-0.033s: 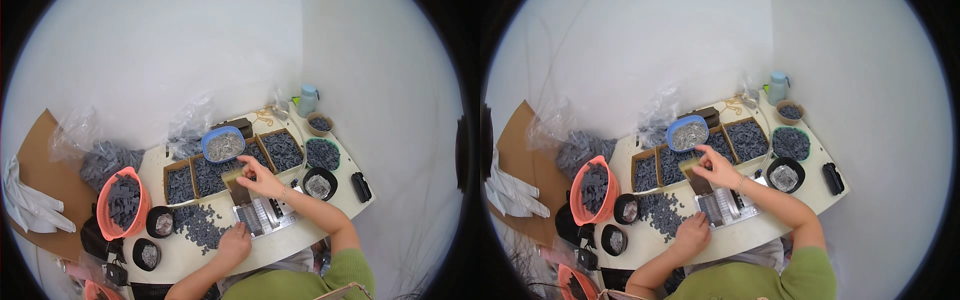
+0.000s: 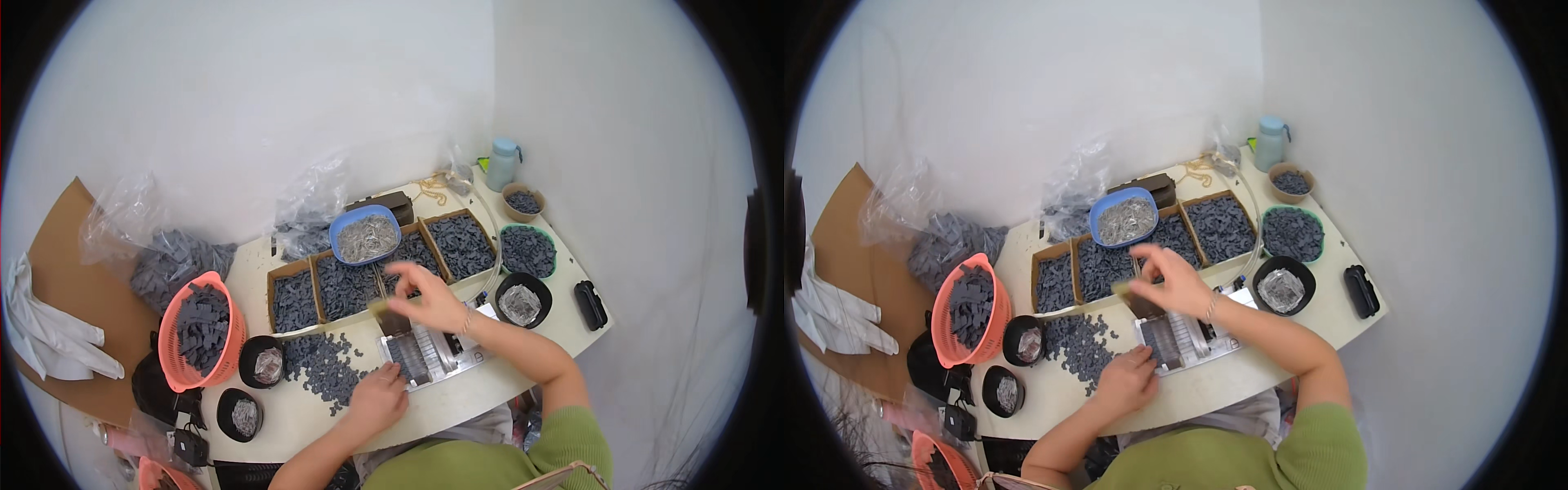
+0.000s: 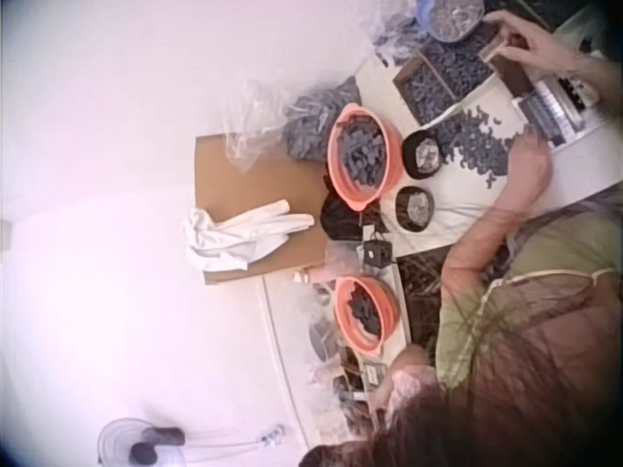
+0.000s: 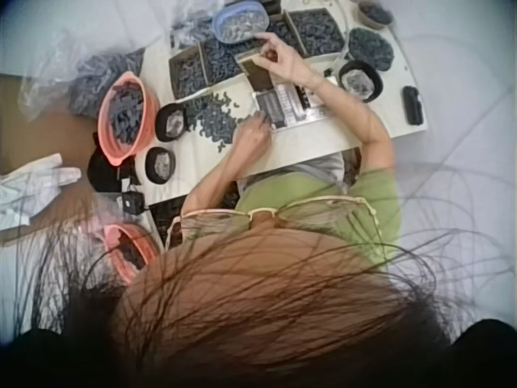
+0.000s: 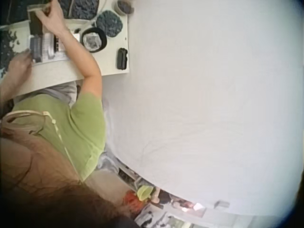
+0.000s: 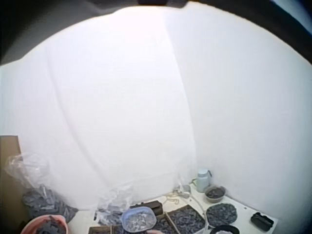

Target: The person loads small plastic parts and metal pins from containers into an assembly fixture on a workbench and presses the components into place by hand.

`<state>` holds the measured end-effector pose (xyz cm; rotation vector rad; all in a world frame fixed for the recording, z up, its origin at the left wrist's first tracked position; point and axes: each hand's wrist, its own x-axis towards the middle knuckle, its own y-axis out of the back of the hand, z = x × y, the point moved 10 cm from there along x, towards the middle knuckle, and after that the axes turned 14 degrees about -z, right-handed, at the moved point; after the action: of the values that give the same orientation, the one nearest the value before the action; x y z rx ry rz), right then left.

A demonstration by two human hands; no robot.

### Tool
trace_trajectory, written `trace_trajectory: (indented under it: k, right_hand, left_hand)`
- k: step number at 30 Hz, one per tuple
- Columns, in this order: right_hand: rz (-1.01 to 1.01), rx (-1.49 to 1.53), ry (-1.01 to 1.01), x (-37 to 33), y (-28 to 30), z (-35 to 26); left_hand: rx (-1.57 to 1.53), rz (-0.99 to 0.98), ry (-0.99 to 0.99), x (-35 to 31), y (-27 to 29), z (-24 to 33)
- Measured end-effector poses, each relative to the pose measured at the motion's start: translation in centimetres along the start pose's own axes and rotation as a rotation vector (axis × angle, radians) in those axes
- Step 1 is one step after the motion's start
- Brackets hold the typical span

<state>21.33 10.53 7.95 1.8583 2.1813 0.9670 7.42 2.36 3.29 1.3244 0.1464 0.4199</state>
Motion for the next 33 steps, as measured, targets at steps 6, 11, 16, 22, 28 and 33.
trace_trajectory:
  k: [6,11,16,22,28,33]
  right_hand:
    - [-0.108,-0.891,0.469,-10.4,-7.4,-8.8]
    - [-0.265,-1.003,0.325,-12.6,-11.1,-7.4]
    - [-0.365,-0.893,0.305,-12.3,-12.9,-7.3]
    - [-0.428,-1.226,0.314,-13.0,-14.7,-7.7]
    - [-0.322,-1.13,0.168,-12.7,-14.6,-7.7]
    - [-0.238,-1.054,0.018,-12.4,-14.2,-7.4]
  left_hand:
    - [-0.193,0.168,0.165,-3.3,3.5,-5.5]
    - [-0.134,0.185,0.145,-3.3,3.7,-5.4]
    - [-0.072,0.219,0.099,-2.6,4.2,-4.5]
    - [-0.091,0.163,0.067,-3.2,3.0,-3.9]
    - [-0.008,-0.045,-0.105,-1.5,0.8,0.4]
    - [0.106,-0.12,-0.094,-0.4,-0.3,0.6]
